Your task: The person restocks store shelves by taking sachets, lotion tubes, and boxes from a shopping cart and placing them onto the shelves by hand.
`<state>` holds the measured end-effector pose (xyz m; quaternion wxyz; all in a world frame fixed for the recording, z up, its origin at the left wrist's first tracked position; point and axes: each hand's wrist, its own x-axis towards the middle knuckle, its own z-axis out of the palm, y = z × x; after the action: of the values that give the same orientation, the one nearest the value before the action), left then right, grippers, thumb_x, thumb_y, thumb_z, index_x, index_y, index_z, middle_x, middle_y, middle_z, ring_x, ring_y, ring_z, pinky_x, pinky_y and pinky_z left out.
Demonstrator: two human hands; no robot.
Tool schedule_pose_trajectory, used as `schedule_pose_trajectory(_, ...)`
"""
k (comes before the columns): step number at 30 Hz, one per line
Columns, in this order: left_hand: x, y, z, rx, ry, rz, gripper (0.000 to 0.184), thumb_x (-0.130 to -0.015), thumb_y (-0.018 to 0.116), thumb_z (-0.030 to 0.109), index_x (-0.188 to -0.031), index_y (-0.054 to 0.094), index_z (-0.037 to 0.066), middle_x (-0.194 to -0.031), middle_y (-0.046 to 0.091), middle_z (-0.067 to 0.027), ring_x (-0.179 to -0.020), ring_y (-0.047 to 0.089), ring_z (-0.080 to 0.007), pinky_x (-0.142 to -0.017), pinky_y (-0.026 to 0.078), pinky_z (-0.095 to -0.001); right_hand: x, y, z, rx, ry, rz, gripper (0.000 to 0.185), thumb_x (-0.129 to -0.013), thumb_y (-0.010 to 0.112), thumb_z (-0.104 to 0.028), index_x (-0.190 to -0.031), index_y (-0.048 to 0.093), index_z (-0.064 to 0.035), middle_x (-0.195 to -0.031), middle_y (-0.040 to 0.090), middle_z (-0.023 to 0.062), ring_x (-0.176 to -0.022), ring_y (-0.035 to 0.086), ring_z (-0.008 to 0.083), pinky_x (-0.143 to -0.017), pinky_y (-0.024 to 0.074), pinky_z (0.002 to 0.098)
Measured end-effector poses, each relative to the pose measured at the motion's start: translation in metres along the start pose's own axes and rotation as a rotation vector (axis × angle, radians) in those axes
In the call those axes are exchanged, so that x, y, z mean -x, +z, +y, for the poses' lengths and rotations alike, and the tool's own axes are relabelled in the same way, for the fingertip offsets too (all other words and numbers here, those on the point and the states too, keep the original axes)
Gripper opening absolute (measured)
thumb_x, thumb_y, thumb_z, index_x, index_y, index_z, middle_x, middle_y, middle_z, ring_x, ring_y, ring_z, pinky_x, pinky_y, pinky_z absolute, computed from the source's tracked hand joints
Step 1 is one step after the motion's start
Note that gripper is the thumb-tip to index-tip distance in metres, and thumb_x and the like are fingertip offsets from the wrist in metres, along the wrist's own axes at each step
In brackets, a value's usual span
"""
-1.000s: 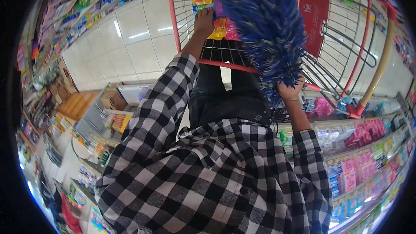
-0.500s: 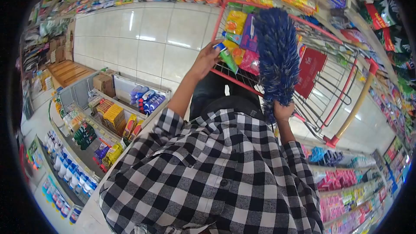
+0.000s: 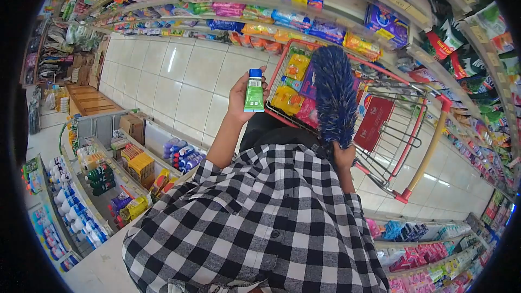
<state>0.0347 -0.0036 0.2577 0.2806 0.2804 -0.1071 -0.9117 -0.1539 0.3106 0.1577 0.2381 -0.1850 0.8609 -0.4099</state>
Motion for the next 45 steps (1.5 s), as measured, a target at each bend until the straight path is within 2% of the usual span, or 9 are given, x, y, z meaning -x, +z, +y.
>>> schedule_pose_trajectory(8,-0.004,0.010,-0.005,0.085,0.056,0.077,0.046,-0.094,0.051,0.033,-0.130,0.047,0.004,-0.094,0.060,-0.0058,-0.083,0.060,-0.0200,-0.073,0.051,-0.0335,0.002,-0.041,-0.084,-0.008,-0.270,-0.210,0.040,-0.069,0.068,-0.016,-0.104,0.060,0.0007,-0.092,0.068,0.0171,-0.084,0.065,0.0312,-0.078,0.0493,0.0381)
schedule_pose_trajectory(10,0.015,0.066,-0.006,0.082,0.085,0.144,0.038,-0.093,0.053,0.037,-0.109,0.056,0.003,-0.099,0.061,-0.0112,-0.089,0.060,-0.0230,-0.076,0.051,-0.0378,-0.002,-0.062,-0.069,0.304,-0.669,-0.280,0.041,-0.067,0.068,-0.017,-0.104,0.060,-0.0006,-0.093,0.067,0.0180,-0.088,0.063,0.0359,-0.081,0.0486,0.0419)
schedule_pose_trajectory(15,0.000,0.048,-0.003,0.058,-0.052,-0.120,0.042,-0.093,0.051,0.040,-0.108,0.054,0.001,-0.093,0.060,-0.0120,-0.085,0.059,-0.0215,-0.073,0.050,-0.0328,-0.033,-0.056,-0.086,0.304,-0.284,-0.348,0.035,-0.070,0.068,-0.019,-0.100,0.063,-0.0008,-0.091,0.066,0.0197,-0.086,0.063,0.0362,-0.078,0.0491,0.0409)
schedule_pose_trajectory(18,0.007,0.052,-0.001,0.041,0.047,-0.040,0.043,-0.093,0.050,0.041,-0.106,0.054,0.000,-0.091,0.060,-0.0113,-0.084,0.059,-0.0207,-0.073,0.050,-0.0316,-0.037,-0.062,-0.109,-0.012,0.004,-0.199,0.024,-0.074,0.062,-0.008,-0.096,0.063,0.0017,-0.080,0.066,0.0095,-0.072,0.063,0.0188,-0.069,0.0481,0.0313)
schedule_pose_trajectory(24,0.018,0.060,0.001,0.198,0.019,-0.151,0.041,-0.094,0.046,0.035,-0.118,0.054,0.003,-0.116,0.060,-0.0116,-0.107,0.057,-0.0240,-0.092,0.046,-0.0412,-0.013,-0.058,-0.089,0.053,-0.299,-0.365,0.039,-0.070,0.070,-0.015,-0.105,0.059,-0.0005,-0.088,0.064,0.0137,-0.081,0.061,0.0238,-0.079,0.0473,0.0338)
schedule_pose_trajectory(29,0.002,0.036,0.007,0.080,0.038,0.013,0.046,-0.092,0.049,0.046,-0.099,0.055,0.002,-0.088,0.060,-0.0113,-0.071,0.060,-0.0238,-0.069,0.052,-0.0341,-0.037,-0.051,-0.147,0.082,-0.012,-0.373,0.039,-0.075,0.067,-0.014,-0.109,0.059,0.0005,-0.100,0.067,0.0135,-0.092,0.063,0.0204,-0.080,0.0471,0.0331)
schedule_pose_trajectory(35,0.012,0.050,0.015,0.151,0.098,-0.011,0.038,-0.097,0.042,0.034,-0.122,0.051,0.007,-0.117,0.059,-0.0107,-0.106,0.057,-0.0218,-0.092,0.047,-0.0393,-0.027,-0.046,-0.126,-0.202,-0.158,-0.658,0.029,-0.080,0.062,-0.010,-0.106,0.060,0.0010,-0.098,0.066,0.0079,-0.091,0.061,0.0161,-0.082,0.0465,0.0300)
schedule_pose_trajectory(40,0.018,0.069,0.022,0.070,0.162,0.118,0.035,-0.094,0.049,0.041,-0.098,0.055,0.007,-0.080,0.060,-0.0081,-0.072,0.060,-0.0203,-0.067,0.051,-0.0323,-0.044,-0.034,-0.149,-0.111,-0.139,-0.491,0.034,-0.080,0.062,-0.012,-0.111,0.058,0.0017,-0.105,0.065,0.0091,-0.093,0.060,0.0179,-0.085,0.0454,0.0310)
schedule_pose_trajectory(45,0.016,0.047,0.031,0.054,0.172,0.008,0.035,-0.094,0.051,0.037,-0.115,0.053,0.009,-0.093,0.060,-0.0054,-0.081,0.060,-0.0161,-0.072,0.052,-0.0299,-0.022,-0.037,-0.152,-0.245,-0.153,-0.443,0.038,-0.081,0.063,-0.013,-0.115,0.056,0.0016,-0.109,0.064,0.0092,-0.097,0.058,0.0164,-0.087,0.0442,0.0305)
